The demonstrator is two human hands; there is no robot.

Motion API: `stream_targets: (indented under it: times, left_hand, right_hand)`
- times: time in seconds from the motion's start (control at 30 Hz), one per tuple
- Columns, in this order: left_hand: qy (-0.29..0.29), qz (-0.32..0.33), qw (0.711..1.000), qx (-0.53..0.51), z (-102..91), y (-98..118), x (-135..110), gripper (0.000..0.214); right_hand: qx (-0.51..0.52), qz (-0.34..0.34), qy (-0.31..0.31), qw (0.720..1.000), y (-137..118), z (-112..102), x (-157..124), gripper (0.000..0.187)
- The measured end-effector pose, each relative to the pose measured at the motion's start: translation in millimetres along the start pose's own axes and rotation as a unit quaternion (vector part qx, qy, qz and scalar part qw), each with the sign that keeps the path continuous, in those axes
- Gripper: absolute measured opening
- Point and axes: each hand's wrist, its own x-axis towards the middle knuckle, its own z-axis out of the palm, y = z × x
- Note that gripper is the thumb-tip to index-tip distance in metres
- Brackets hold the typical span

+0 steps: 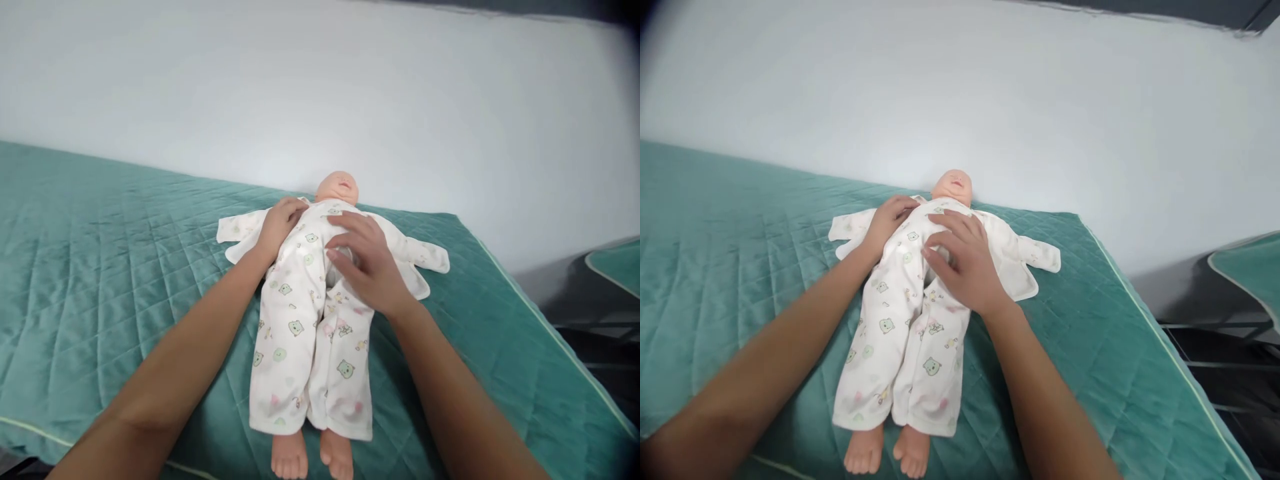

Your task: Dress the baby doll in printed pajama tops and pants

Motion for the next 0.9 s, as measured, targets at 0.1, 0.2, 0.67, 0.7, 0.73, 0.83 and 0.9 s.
stream_targets:
  times: [0.1,0.2,0.67,0.7,0.73,0.83,0.9]
  left_hand:
    - [0.053,-0.005,0.999,0.012,-2.9,5,-18,0.024]
    - [0.099,-0.048,0.994,0.006,-8.5,16,-42,0.023]
    - [0.015,-0.101,0.995,0.000,-46.5,115,-268,0.019]
    - [0.007,-0.091,0.996,0.010,-46.8,117,-275,0.022]
    - [0.000,-0.080,0.997,0.021,-46.9,119,-280,0.026]
    - [-0.016,-0.044,0.997,0.056,-45.6,121,-287,0.034]
    - [-0.020,-0.028,0.997,0.071,-44.0,119,-286,0.034]
  right_hand:
    - [0.002,0.010,-0.015,1.000,0,0,-12,0.007]
    - [0.031,0.042,-0.008,0.999,3,-3,-31,0.013]
    - [0.051,0.168,0.071,0.982,-98,14,-165,0.039]
    - [0.047,0.183,0.082,0.978,-104,16,-172,0.039]
    - [0.045,0.196,0.092,0.975,-110,17,-179,0.039]
    - [0.032,0.216,0.088,0.972,-122,20,-191,0.038]
    - [0.018,0.219,0.074,0.973,-124,21,-194,0.035]
